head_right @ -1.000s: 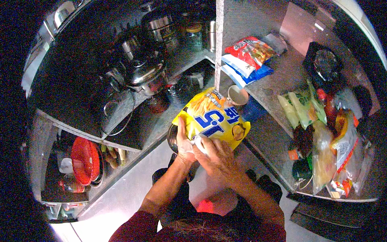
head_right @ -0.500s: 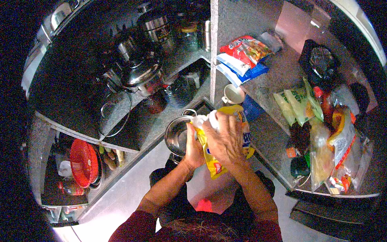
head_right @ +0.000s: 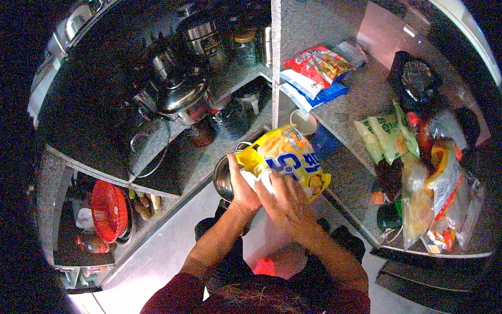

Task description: The person wipes the exterior of several food packages with a white cloth. They handle a clear plastic container, a blue and white bag, a red and white bag, and a yellow bag, cleaning each one individually before placing it on the counter.

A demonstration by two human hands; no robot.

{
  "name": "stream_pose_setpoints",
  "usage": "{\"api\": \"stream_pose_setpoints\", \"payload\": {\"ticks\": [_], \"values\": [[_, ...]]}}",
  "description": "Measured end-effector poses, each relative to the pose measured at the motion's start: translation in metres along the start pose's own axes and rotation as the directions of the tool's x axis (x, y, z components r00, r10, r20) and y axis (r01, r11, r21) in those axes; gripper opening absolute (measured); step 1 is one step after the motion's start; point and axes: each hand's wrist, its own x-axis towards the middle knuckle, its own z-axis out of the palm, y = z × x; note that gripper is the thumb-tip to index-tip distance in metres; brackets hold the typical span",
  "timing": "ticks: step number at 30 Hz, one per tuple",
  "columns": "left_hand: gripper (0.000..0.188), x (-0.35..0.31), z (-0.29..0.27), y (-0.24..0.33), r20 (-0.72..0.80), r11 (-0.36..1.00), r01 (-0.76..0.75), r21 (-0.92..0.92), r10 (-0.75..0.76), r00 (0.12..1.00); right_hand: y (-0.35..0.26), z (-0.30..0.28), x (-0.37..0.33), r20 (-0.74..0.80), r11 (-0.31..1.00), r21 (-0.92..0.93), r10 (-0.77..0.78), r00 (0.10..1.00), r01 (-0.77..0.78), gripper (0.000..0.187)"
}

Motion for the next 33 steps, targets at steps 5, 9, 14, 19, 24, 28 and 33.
{"api": "stream_pose_setpoints", "payload": {"ticks": [5,9,14,19,24,28,33], "values": [[0.051,0.007,-0.017,0.008,-0.072,0.998,0.036,0.055,-0.032,0.997,-0.002,-0.006,-0.018,0.169,0.997,-0.054,-0.05,0.984,0.06,0.028],[0.048,0.007,-0.012,0.011,-0.126,0.99,0.018,0.141,0.0,0.992,0.034,0.0,-0.049,0.13,0.978,0.045,0.194,0.972,-0.201,0.015],[0.052,-0.001,0.001,0.021,-0.081,0.999,-0.041,0.025,0.043,0.996,0.094,-0.022,-0.031,-0.147,0.8,0.271,0.584,0.799,-0.535,0.028],[0.066,-0.003,-0.005,0.023,0.096,0.996,0.073,0.048,-0.077,0.992,0.098,-0.04,-0.014,-0.085,0.39,0.826,0.8,0.594,-0.407,0.031],[0.065,-0.009,-0.009,0.013,0.099,0.971,0.169,0.169,-0.187,0.977,0.098,-0.052,-0.02,0.284,0.467,0.727,0.465,0.839,-0.504,0.061],[0.058,-0.004,-0.012,0.016,0.04,0.955,0.198,0.223,-0.212,0.976,0.075,-0.046,-0.012,0.364,0.185,0.865,0.411,0.836,-0.467,0.059],[0.049,0.008,-0.011,0.013,-0.041,0.934,0.038,0.356,-0.025,0.999,0.063,-0.049,-0.004,0.294,0.2,0.87,0.522,0.8,-0.45,0.052]]}}
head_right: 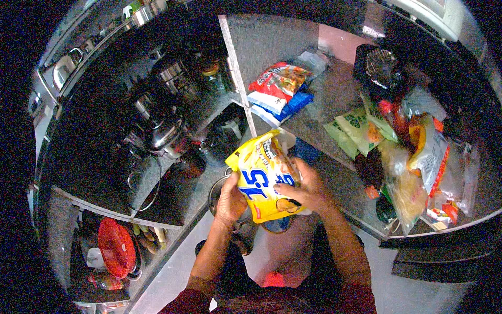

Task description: The person wipes the exterior of several food packages with a white cloth. They handle a clear plastic container, a blue and white bag, a red and white bag, and a yellow bag, cleaning each one individually before placing it on the counter.

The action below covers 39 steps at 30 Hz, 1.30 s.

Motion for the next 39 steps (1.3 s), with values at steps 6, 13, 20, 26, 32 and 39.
{"api": "stream_pose_setpoints", "payload": {"ticks": [6,13,20,26,32,39], "values": [[0.056,0.003,0.009,-0.009,-0.257,0.974,-0.107,0.201,0.158,0.953,0.013,0.044,-0.012,-0.07,0.919,-0.297,-0.292,0.954,0.26,0.044],[0.06,0.006,0.001,-0.014,0.009,0.963,0.124,-0.241,-0.125,0.992,-0.005,0.042,-0.021,-0.023,0.635,-0.492,-0.693,0.721,0.595,0.024],[0.049,0.011,-0.021,-0.028,-0.051,0.908,0.319,-0.272,-0.344,0.938,-0.012,0.04,-0.01,0.05,0.59,-0.589,-0.656,0.753,0.553,0.032],[0.045,0.012,-0.008,-0.032,0.042,0.811,0.489,-0.322,-0.503,0.863,0.0,0.021,0.004,-0.172,0.563,-0.727,-0.703,0.69,0.393,0.026],[0.049,0.011,-0.006,-0.035,-0.037,0.921,0.347,-0.175,-0.358,0.933,-0.013,0.007,-0.006,-0.299,0.589,-0.728,-0.733,0.612,0.35,0.031],[0.051,0.009,-0.008,-0.038,-0.016,0.866,0.427,-0.258,-0.446,0.895,-0.006,0.024,-0.005,0.036,0.585,-0.658,-0.605,0.796,0.475,0.028]]}}
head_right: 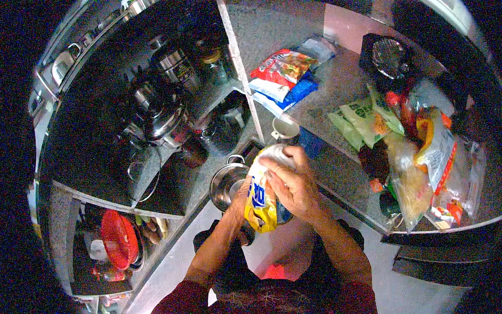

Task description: The person wipes the exterior of several food packages with a white cloth. They handle a clear plastic container, a blue and white bag, a red and white bag, and a yellow bag, cleaning each one individually before placing it on the counter.

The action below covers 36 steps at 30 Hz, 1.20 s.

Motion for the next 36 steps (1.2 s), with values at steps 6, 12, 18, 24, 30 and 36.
{"api": "stream_pose_setpoints", "payload": {"ticks": [6,12,18,24,30,36], "values": [[0.055,-0.001,-0.007,0.02,0.138,0.993,-0.119,-0.02,0.121,0.983,-0.01,-0.002,-0.011,0.25,0.973,0.224,-0.114,0.962,0.057,0.026],[0.049,-0.011,0.004,0.026,-0.026,0.902,-0.362,0.237,0.378,0.925,0.007,-0.029,-0.021,0.545,0.951,0.307,-0.147,0.825,-0.033,0.02],[0.055,-0.016,0.014,0.024,-0.183,0.822,-0.43,0.373,0.52,0.835,0.006,-0.042,-0.009,0.314,0.925,0.316,0.107,0.943,-0.211,0.015],[0.052,-0.011,0.004,0.029,-0.172,0.693,-0.59,0.414,0.696,0.697,0.013,0.006,-0.03,0.471,0.824,0.319,0.291,0.833,-0.468,0.012],[0.047,-0.019,0.009,0.034,-0.155,0.539,-0.654,0.531,0.821,0.55,0.013,0.01,-0.03,0.272,0.764,0.394,0.435,0.858,-0.512,0.029],[0.048,-0.027,0.011,0.044,-0.191,0.573,-0.682,0.455,0.811,0.553,0.029,-0.009,-0.023,-0.105,0.918,0.228,0.356,0.929,-0.326,0.037]]}}
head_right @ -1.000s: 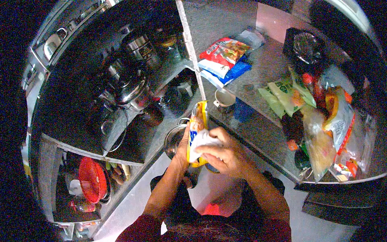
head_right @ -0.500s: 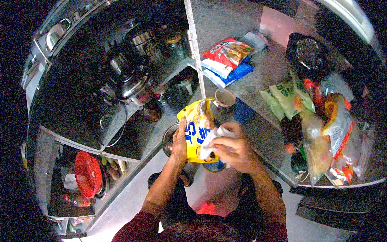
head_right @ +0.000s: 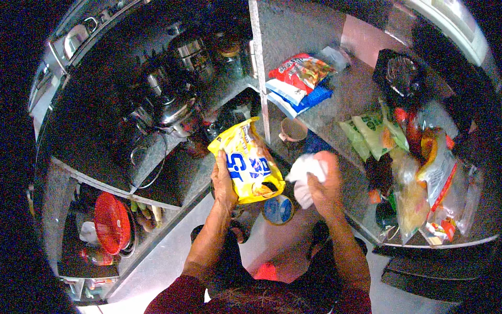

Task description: The person wipes the exterior of several food packages with a white cloth. They handle a clear plastic container, a blue and white bag, a red and white bag, and a yellow bag, cleaning each one individually before placing it on the counter.

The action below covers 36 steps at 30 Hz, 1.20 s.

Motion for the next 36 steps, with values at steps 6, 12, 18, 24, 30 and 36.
{"api": "stream_pose_setpoints", "payload": {"ticks": [6,12,18,24,30,36], "values": [[0.039,-0.011,0.008,-0.008,0.045,1.0,-0.004,0.004,0.004,0.999,-0.022,0.029,-0.01,0.092,0.889,-0.165,-0.418,0.904,0.427,0.033],[0.038,-0.03,0.015,-0.018,0.105,0.991,0.033,0.129,-0.046,0.993,-0.021,0.048,-0.002,0.162,0.756,-0.498,-0.399,0.903,0.424,0.037],[0.039,-0.044,0.018,-0.027,0.181,0.976,-0.004,0.218,-0.037,0.983,-0.005,0.054,0.015,0.037,0.587,-0.757,-0.402,0.915,0.289,0.039],[0.038,-0.025,0.006,-0.031,0.131,0.987,-0.115,0.11,0.1,0.986,-0.009,0.081,-0.021,0.41,0.648,-0.596,-0.262,0.874,0.474,0.036],[0.045,-0.016,0.007,-0.012,-0.026,1.0,0.016,-0.011,-0.016,1.0,-0.008,0.082,-0.049,0.601,0.667,-0.325,-0.402,0.691,0.671,0.03],[0.047,-0.006,0.002,-0.018,0.08,0.954,0.13,-0.269,-0.113,0.99,-0.018,0.058,-0.023,0.109,0.833,-0.209,-0.501,0.859,0.512,0.035]]}}
